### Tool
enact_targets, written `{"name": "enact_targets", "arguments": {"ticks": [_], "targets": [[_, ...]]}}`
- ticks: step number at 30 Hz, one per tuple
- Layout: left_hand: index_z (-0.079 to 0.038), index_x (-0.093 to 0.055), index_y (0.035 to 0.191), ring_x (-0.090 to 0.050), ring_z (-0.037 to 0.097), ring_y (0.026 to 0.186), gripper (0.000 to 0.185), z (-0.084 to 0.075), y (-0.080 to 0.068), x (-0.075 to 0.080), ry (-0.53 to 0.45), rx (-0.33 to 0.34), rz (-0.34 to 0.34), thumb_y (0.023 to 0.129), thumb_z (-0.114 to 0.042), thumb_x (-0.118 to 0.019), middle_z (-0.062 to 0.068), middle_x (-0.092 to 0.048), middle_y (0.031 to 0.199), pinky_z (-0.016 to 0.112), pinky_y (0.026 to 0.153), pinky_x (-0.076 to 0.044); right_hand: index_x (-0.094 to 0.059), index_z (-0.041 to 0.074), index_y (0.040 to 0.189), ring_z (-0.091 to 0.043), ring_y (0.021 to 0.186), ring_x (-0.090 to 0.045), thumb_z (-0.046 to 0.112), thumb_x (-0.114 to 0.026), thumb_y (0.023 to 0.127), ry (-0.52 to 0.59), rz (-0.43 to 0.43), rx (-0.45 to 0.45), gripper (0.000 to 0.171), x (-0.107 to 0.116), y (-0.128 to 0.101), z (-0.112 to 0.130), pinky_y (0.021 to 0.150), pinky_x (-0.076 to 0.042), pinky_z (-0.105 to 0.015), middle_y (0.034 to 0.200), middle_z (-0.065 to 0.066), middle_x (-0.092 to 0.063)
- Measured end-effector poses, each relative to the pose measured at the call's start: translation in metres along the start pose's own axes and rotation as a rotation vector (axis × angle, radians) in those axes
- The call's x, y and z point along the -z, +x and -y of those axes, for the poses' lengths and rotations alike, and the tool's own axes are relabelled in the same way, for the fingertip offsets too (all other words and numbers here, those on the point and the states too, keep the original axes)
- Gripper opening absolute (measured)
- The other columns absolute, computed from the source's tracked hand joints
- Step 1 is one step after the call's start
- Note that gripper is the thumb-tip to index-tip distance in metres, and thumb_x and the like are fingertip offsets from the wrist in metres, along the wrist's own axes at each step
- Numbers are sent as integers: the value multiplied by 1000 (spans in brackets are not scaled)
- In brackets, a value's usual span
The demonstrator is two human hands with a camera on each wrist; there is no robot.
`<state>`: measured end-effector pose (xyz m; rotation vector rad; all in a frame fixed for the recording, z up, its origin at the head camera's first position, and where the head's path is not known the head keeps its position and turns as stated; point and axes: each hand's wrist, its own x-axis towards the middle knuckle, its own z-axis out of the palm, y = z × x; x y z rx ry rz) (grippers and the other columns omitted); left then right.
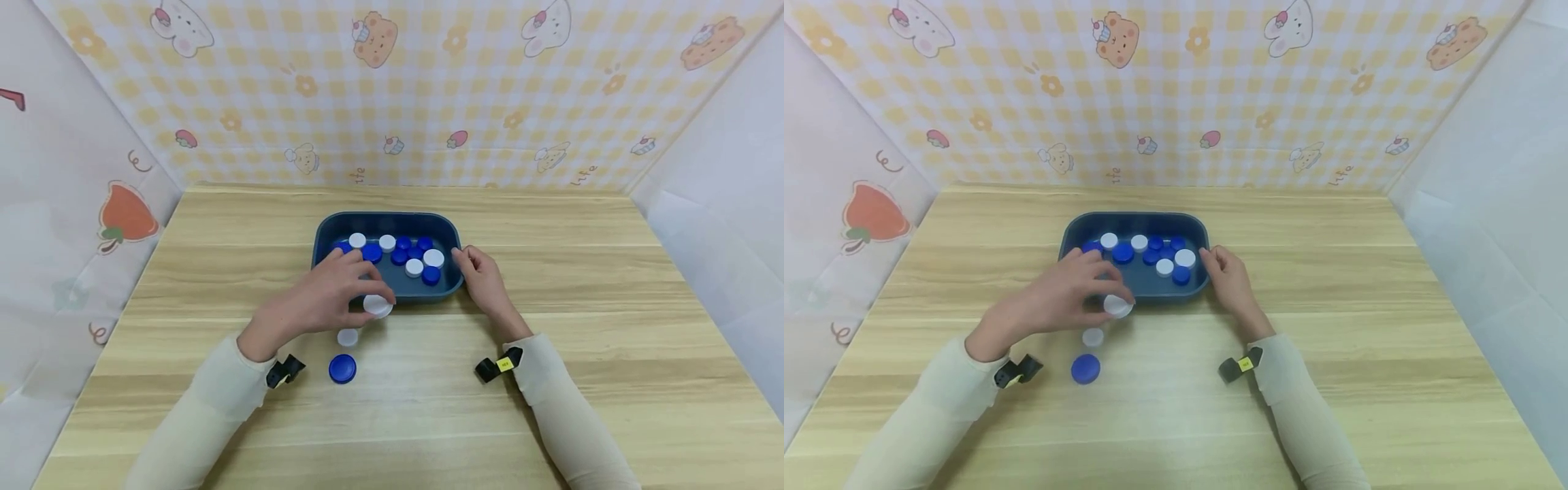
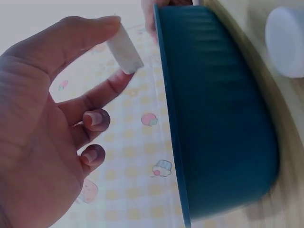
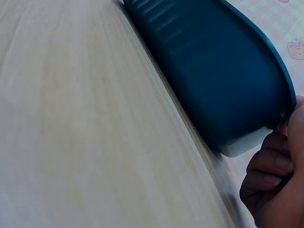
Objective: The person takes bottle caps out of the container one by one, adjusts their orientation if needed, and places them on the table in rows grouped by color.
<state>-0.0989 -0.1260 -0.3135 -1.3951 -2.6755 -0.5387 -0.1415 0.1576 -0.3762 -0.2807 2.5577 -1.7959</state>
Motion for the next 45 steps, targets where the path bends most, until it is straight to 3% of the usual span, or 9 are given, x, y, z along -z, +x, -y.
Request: {"name": "enact_targets", "arguments": {"ticks": [11,17,22,27,34,45], "targets": [[-31,-69,106,-47,16,90,29,-20,-12,-16,12,-22,94,78,-31,-79,-5,-62,99,32,73,-33,-45,2,71,-16,65,-41,20,-48,102,-9,1,6,35,1,1,-2,57,-28,-24,67,-3,-38],[-31,-70,105,-46,16,89,27,-22,-16,-31,3,-7,128,80,-32,-78,-5,-62,99,32,74,-33,-46,2,72,-17,65,-41,20,-48,102,-7,1,1,35,1,1,-2,58,-29,-24,67,-4,-38],[-30,-71,103,-47,17,89,24,-22,-18,-42,60,1,153,80,-30,-77,-4,-62,96,33,74,-34,-45,3,72,-17,65,-41,21,-48,102,-6,3,-9,35,1,0,-1,57,-28,-24,67,-3,-38],[-29,-71,102,-48,18,88,26,-21,-17,-47,126,28,164,78,-25,-80,-3,-62,94,32,73,-35,-45,1,73,-19,66,-42,20,-48,102,-10,3,-8,35,2,1,-2,57,-29,-25,68,-5,-38],[-26,-71,103,-50,19,82,27,-26,-16,-52,160,48,165,78,-24,-80,-1,-60,89,31,73,-40,-46,6,73,-20,66,-42,38,-50,99,-7,-29,25,41,-1,11,-40,57,-28,-25,68,-5,-39],[-28,-70,104,-52,20,84,27,-26,-17,-60,263,55,141,79,-25,-79,1,-61,90,33,70,-40,-46,5,74,-21,67,-43,35,-50,100,-13,-19,16,40,0,11,-38,57,-29,-26,69,-6,-39]]}}
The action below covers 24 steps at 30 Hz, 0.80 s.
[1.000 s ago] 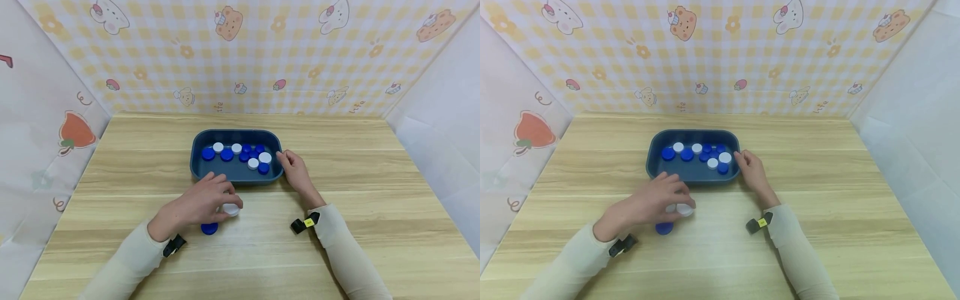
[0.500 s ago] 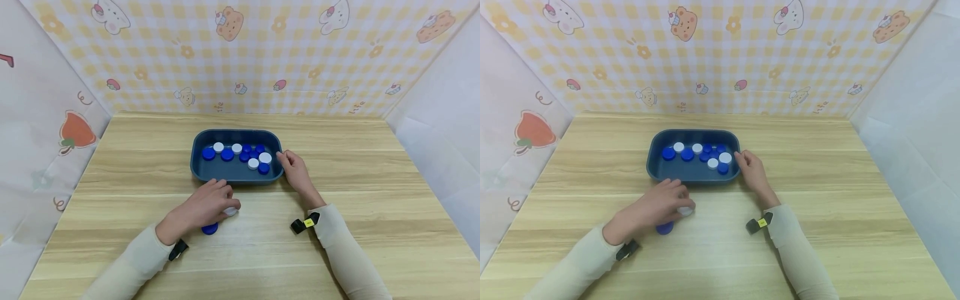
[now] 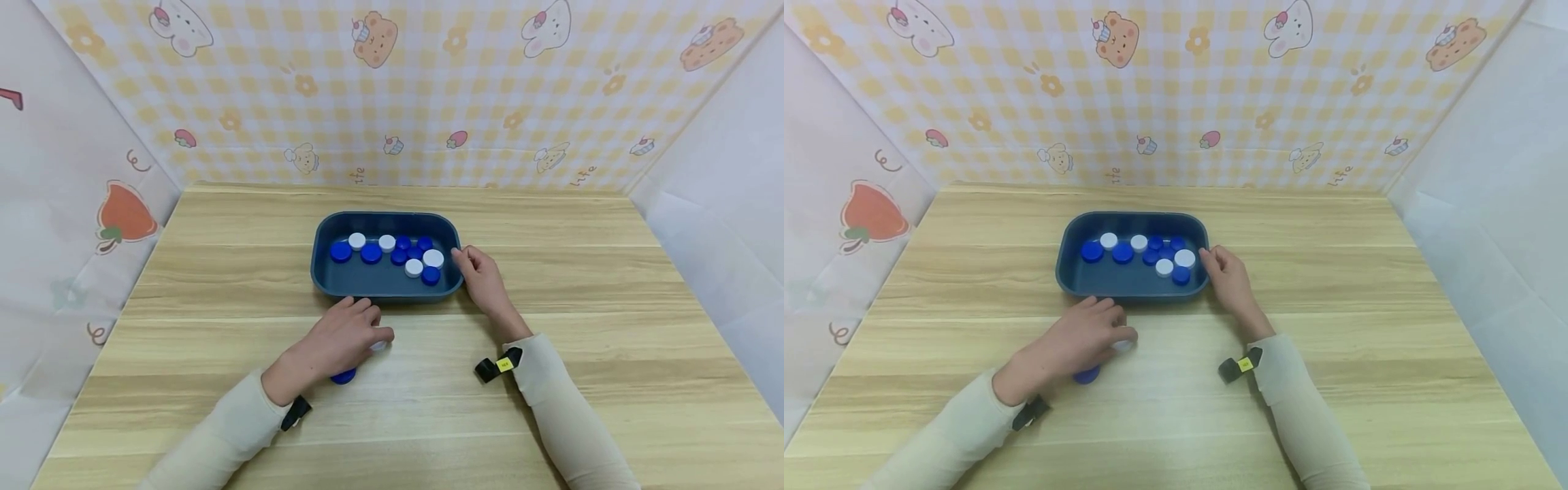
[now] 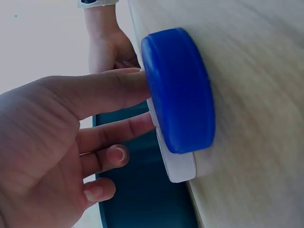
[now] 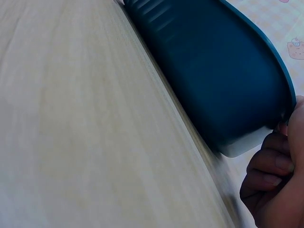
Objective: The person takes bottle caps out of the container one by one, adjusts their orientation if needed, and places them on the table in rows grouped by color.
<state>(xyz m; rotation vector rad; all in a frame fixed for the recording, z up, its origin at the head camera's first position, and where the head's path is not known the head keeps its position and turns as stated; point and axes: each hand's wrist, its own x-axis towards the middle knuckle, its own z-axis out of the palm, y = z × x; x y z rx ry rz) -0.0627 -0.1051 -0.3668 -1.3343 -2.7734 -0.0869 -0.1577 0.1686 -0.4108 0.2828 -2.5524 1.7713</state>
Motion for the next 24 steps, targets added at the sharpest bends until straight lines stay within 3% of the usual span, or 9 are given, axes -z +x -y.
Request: {"name": "enact_targets", "arguments": {"ticks": [8,12,16,20,24], "targets": [[-28,-69,106,-53,20,86,30,0,-1,-1,-9,22,3,77,-26,-80,0,-61,92,33,70,-42,-46,4,75,-21,67,-42,37,-49,100,3,6,-7,42,0,0,0,57,-29,-26,69,-6,-40],[-26,-69,108,-54,19,89,32,2,0,4,-75,38,5,78,-30,-79,-1,-63,97,33,72,-45,-46,5,74,-21,66,-42,38,-49,99,5,4,-2,42,0,0,0,56,-28,-26,69,-7,-39],[-22,-71,106,-57,16,90,30,11,2,12,-213,15,-112,78,-28,-80,-3,-65,100,32,72,-46,-46,5,74,-21,65,-41,38,-49,99,11,-2,5,42,-1,0,0,56,-28,-26,68,-7,-39],[-17,-71,103,-57,14,82,28,27,8,17,-446,-27,-278,77,-22,-82,-4,-66,99,27,67,-46,-46,6,73,-21,66,-42,38,-49,100,11,-2,8,42,-1,0,0,56,-28,-26,68,-6,-39],[-15,-70,105,-51,16,68,32,48,18,19,-656,1,-357,76,-21,-82,-6,-65,100,25,59,-40,-46,6,73,-21,66,-42,38,-49,100,10,-2,5,42,-1,0,-1,57,-28,-26,68,-6,-39]]}}
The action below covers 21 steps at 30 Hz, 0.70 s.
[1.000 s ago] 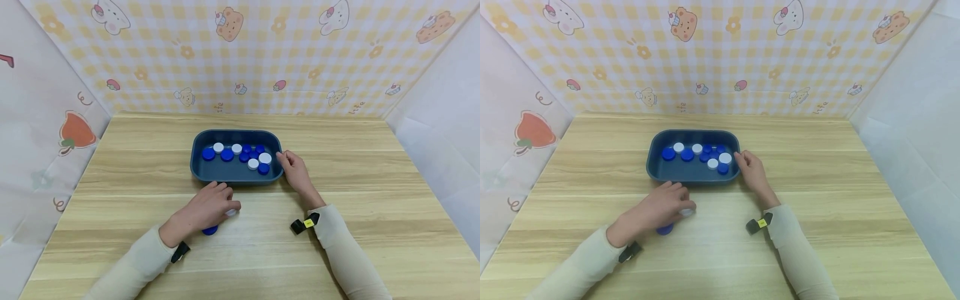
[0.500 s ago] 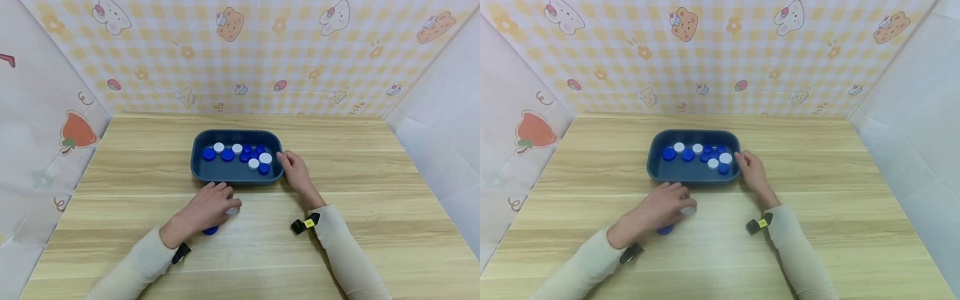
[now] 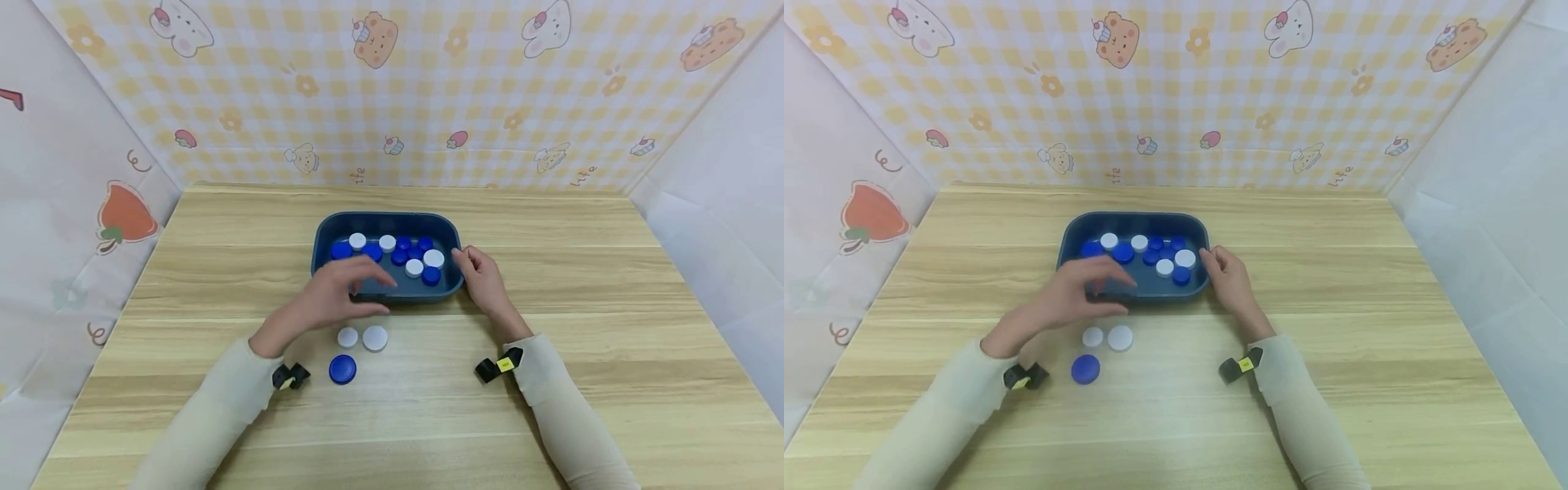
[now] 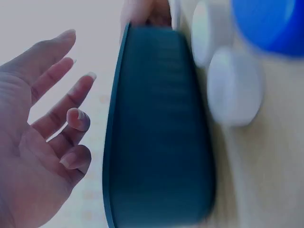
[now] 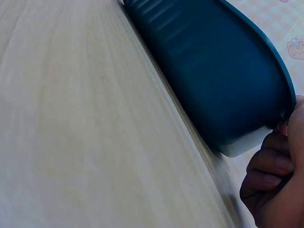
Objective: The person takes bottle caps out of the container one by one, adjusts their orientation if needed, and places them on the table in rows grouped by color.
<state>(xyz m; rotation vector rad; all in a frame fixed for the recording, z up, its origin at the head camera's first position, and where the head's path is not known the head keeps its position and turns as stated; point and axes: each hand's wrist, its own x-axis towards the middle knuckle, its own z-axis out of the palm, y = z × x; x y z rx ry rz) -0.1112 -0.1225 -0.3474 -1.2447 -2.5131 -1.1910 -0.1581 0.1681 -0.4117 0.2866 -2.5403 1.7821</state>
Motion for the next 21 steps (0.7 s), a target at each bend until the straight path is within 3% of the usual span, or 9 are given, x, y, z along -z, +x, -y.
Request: {"name": "enact_targets", "arguments": {"ticks": [4,10,17,21], "targets": [[-15,-69,110,-47,15,65,36,17,17,11,-38,111,-27,77,-23,-81,-3,-64,101,28,59,-38,-46,5,74,-22,66,-42,39,-49,99,-1,-4,-5,42,-1,0,0,56,-28,-26,69,-7,-39],[-15,-67,113,-48,17,69,36,46,42,20,-12,296,26,80,-18,-79,4,-63,106,31,61,-39,-45,5,74,-21,67,-42,36,-50,100,-3,-4,-5,41,0,0,0,56,-29,-26,69,-6,-39],[-13,-64,117,-50,21,71,40,68,53,19,-11,377,131,80,-13,-79,12,-58,112,33,66,-39,-46,2,73,-20,66,-43,29,-50,101,5,17,-15,38,1,1,4,57,-29,-25,68,-5,-40],[-14,-64,118,-49,22,75,42,72,57,17,37,427,181,79,-13,-79,10,-57,112,33,68,-41,-46,0,73,-18,65,-42,21,-48,102,2,33,-11,35,2,-5,23,57,-29,-25,67,-4,-40]]}}
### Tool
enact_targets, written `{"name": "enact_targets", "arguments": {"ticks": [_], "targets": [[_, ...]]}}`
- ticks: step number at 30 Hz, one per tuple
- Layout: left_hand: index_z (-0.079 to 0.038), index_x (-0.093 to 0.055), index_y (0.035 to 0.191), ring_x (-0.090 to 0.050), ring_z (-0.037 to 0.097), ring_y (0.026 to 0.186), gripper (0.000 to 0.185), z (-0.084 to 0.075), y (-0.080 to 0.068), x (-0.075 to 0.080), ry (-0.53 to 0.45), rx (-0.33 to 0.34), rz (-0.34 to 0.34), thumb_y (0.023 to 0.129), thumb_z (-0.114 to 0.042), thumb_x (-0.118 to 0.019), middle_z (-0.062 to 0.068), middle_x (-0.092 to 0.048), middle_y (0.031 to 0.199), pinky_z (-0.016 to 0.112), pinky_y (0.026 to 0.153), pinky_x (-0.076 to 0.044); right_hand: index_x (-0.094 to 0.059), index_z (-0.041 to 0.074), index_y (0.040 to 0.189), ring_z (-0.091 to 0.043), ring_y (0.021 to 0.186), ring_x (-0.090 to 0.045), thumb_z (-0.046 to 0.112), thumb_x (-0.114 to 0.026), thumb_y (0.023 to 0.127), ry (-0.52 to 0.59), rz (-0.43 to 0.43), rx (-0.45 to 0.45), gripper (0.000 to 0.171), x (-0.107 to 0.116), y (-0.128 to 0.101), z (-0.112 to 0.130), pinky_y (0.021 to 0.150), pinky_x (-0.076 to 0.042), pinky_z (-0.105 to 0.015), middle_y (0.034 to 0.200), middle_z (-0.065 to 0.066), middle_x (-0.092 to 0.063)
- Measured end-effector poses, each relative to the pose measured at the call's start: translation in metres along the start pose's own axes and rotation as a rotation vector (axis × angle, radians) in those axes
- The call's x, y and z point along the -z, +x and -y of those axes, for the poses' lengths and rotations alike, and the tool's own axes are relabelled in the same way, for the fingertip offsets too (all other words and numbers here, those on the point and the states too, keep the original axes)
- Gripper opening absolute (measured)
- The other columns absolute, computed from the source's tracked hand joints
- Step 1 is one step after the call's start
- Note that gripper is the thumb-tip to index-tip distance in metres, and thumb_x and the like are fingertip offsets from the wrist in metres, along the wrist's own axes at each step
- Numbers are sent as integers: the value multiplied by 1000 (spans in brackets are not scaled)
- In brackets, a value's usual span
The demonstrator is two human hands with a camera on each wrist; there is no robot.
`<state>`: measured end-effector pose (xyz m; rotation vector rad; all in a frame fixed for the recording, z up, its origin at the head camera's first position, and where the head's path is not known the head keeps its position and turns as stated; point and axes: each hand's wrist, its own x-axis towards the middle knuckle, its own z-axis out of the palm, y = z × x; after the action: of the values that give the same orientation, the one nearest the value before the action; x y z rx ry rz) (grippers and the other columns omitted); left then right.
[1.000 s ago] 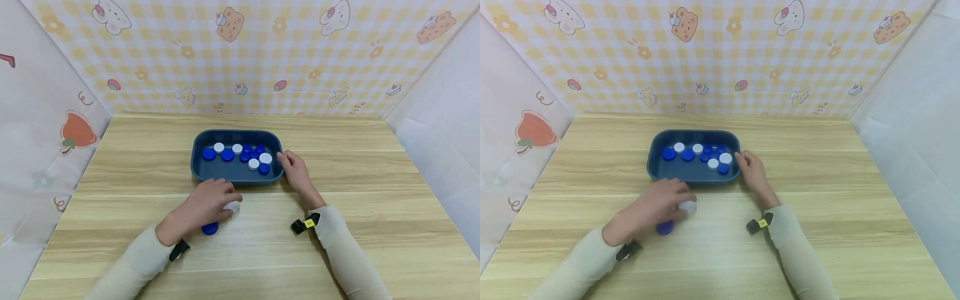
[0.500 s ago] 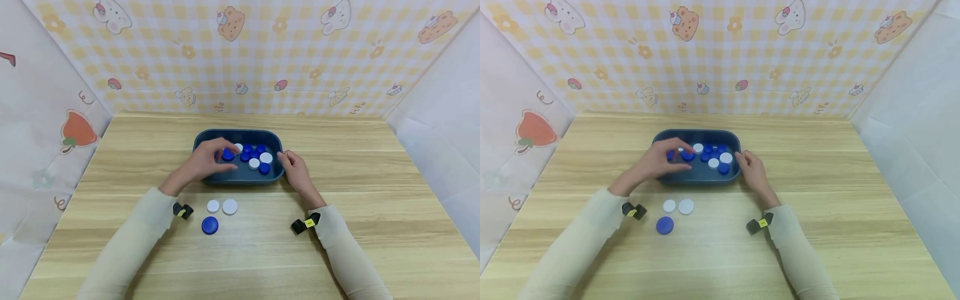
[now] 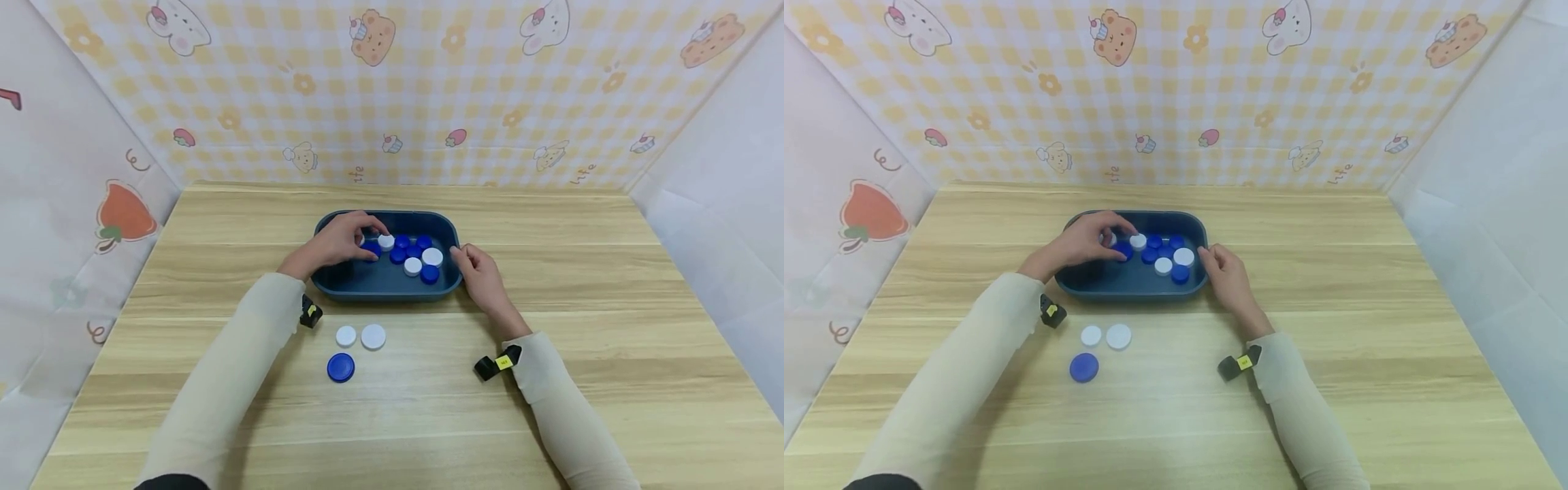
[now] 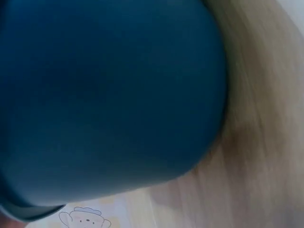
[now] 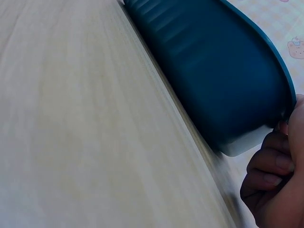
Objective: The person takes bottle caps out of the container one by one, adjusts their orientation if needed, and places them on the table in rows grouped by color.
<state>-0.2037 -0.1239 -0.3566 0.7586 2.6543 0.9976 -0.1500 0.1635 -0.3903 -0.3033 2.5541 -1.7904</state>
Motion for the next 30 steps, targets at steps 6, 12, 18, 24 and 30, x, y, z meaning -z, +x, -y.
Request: {"name": "enact_targets", "arguments": {"ticks": [6,12,18,24,30], "targets": [[-15,-62,122,-51,24,84,47,1,4,-1,92,44,74,79,-17,-80,10,-55,117,34,73,-43,-46,-1,74,-19,66,-43,19,-48,102,-1,9,6,35,-1,-1,3,57,-30,-25,68,-4,-40],[-15,-60,124,-52,25,88,50,0,7,-3,125,73,116,79,-16,-80,11,-54,119,35,79,-46,-47,3,74,-22,68,-44,30,-49,101,11,-10,-6,38,-1,7,-23,57,-30,-26,69,-5,-41],[-15,-61,122,-50,26,101,48,1,10,-4,150,92,127,78,-15,-81,11,-55,117,38,90,-43,-46,4,75,-22,69,-44,38,-50,99,12,-26,4,42,-1,6,-23,58,-30,-26,71,-7,-41],[-16,-61,121,-50,27,102,46,2,12,-3,166,90,137,79,-13,-79,11,-55,117,40,92,-42,-46,5,74,-21,68,-44,37,-50,99,9,-38,15,41,-1,7,-22,57,-30,-25,70,-5,-42],[-21,-58,122,-50,26,103,46,3,11,-9,218,109,152,80,-17,-78,8,-55,119,44,93,-41,-48,0,75,-20,69,-44,31,-50,100,21,-12,-12,39,-1,6,-20,59,-31,-25,71,-4,-43]]}}
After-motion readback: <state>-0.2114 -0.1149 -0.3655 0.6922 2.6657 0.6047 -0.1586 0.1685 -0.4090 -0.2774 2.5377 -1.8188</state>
